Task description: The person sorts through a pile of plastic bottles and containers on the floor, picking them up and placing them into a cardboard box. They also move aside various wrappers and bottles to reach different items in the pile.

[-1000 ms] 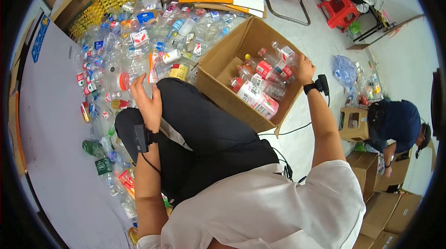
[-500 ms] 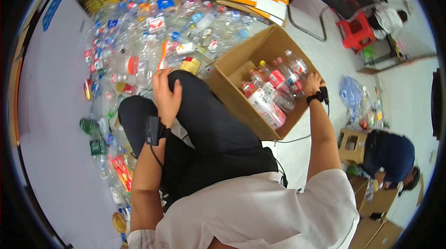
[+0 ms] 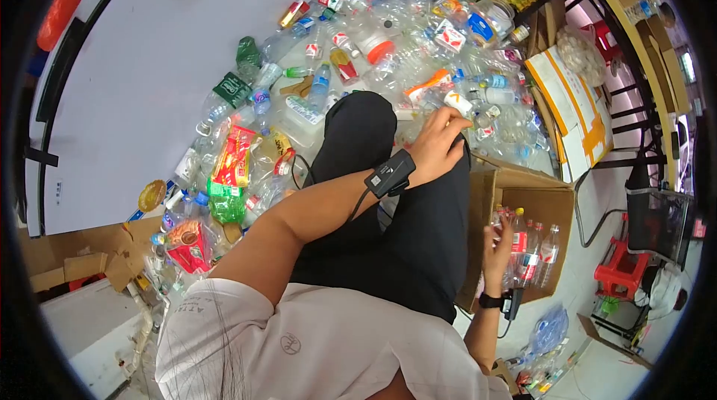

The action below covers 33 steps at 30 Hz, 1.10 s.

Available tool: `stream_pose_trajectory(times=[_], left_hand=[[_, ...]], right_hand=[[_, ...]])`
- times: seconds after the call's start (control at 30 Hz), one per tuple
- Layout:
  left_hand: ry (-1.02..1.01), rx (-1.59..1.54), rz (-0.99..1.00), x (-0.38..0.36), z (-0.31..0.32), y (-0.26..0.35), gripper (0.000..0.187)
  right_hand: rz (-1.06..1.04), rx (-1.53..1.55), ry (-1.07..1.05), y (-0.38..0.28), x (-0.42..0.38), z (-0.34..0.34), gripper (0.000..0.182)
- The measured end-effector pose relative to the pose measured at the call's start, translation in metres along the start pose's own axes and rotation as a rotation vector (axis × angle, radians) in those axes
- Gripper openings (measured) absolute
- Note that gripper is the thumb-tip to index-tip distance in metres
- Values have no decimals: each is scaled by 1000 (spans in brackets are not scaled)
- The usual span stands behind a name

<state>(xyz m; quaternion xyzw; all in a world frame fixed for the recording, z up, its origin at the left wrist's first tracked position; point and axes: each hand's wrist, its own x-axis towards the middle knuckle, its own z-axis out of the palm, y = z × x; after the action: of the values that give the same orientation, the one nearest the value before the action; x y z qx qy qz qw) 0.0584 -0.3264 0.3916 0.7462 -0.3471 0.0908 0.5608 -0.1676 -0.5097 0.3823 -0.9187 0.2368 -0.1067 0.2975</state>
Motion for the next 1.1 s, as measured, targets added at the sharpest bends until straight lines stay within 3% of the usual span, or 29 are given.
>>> stream_pose_trajectory(times=[0.07,0.13,0.17,0.27,0.33,0.47,0.53,0.67,0.73,0.8,1.0,1.1], left_hand=[[62,-92,-31,2,-4,-1,34],[123,-96,-33,8,-12,-4,35],[185,-94,-32,12,-18,-7,36],[357,-121,-155,29,-51,-17,37],[534,-297,-233,38,-77,-29,34],[680,-359,-399,30,-136,-97,32],[711,-218,-549,10,-155,-136,31],[644,58,-544,-28,-170,-189,29],[572,254,-658,-41,-169,-211,27],[524,242,-719,-44,-164,-224,32],[335,408,-473,-4,-140,-254,33],[290,444,-470,7,-138,-282,34]], right_hand=[[98,78,-82,-3,-3,23,45],[-9,-216,41,0,-4,39,52],[119,-302,-3,1,-3,40,58],[116,-325,-6,15,-2,41,57],[92,-375,23,14,-2,42,54],[161,-544,31,8,-3,47,45],[135,-550,56,9,-2,48,44],[124,-576,61,8,-2,48,44],[133,-560,55,11,-1,48,44],[138,-542,51,13,1,49,45],[209,-470,24,11,0,48,44],[283,-464,-11,15,0,48,47]])
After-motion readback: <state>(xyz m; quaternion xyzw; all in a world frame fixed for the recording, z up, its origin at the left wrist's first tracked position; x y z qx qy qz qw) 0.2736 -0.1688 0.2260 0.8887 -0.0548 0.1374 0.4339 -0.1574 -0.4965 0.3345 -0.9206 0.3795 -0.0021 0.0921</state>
